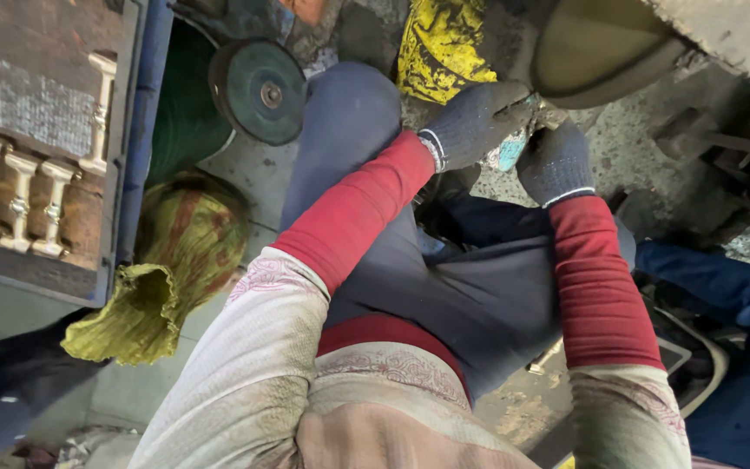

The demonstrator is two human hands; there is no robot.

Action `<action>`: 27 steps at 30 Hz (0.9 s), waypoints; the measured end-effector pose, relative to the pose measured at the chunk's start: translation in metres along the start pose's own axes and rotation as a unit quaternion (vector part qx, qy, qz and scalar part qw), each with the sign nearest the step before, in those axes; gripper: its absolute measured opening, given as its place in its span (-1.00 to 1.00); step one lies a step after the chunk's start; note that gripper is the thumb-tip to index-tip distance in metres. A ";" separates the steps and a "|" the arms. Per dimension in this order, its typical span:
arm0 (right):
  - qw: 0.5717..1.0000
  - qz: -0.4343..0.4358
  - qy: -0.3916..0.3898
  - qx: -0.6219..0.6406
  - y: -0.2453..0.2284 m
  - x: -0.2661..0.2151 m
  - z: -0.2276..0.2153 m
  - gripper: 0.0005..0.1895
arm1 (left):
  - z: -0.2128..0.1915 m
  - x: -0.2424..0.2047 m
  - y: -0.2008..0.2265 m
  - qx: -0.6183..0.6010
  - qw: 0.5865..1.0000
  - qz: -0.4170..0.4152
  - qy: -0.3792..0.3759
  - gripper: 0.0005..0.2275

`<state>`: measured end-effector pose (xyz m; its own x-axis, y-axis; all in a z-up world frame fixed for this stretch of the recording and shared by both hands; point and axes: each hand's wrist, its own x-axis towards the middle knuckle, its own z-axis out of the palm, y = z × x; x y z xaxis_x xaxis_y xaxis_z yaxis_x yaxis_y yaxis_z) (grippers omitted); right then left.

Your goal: The person is sitting on the floor, polishing small brass-colored metal objects using a grinding machine. They hold each object against the spinning wheel to smooth its surface, then place it into a nearby tray.

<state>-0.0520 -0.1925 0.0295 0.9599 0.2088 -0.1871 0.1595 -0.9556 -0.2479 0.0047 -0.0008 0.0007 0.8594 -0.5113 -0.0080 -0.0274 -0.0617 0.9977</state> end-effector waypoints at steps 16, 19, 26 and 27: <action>0.772 0.146 -0.103 0.609 -0.052 -0.010 -0.019 -0.54 | -0.012 0.005 0.004 -0.019 0.997 -0.044 -0.058 -0.78; 0.745 0.199 -0.111 0.628 -0.056 -0.013 -0.023 -0.59 | -0.011 0.006 -0.001 -0.056 0.989 -0.110 -0.076 -0.77; 0.474 0.271 -0.127 0.828 -0.060 -0.012 -0.033 -0.70 | -0.019 0.007 0.000 -0.060 0.994 0.075 -0.061 -0.71; 0.452 0.268 -0.130 0.841 -0.059 -0.011 -0.033 -0.72 | -0.019 0.006 0.004 -0.190 0.974 -0.096 -0.073 -0.74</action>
<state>-0.0642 -0.1450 0.0781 0.6622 0.2671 -0.7001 -0.6905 0.5804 -0.4317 0.0200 0.0124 0.0057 0.7473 -0.6402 -0.1782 0.3410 0.1393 0.9297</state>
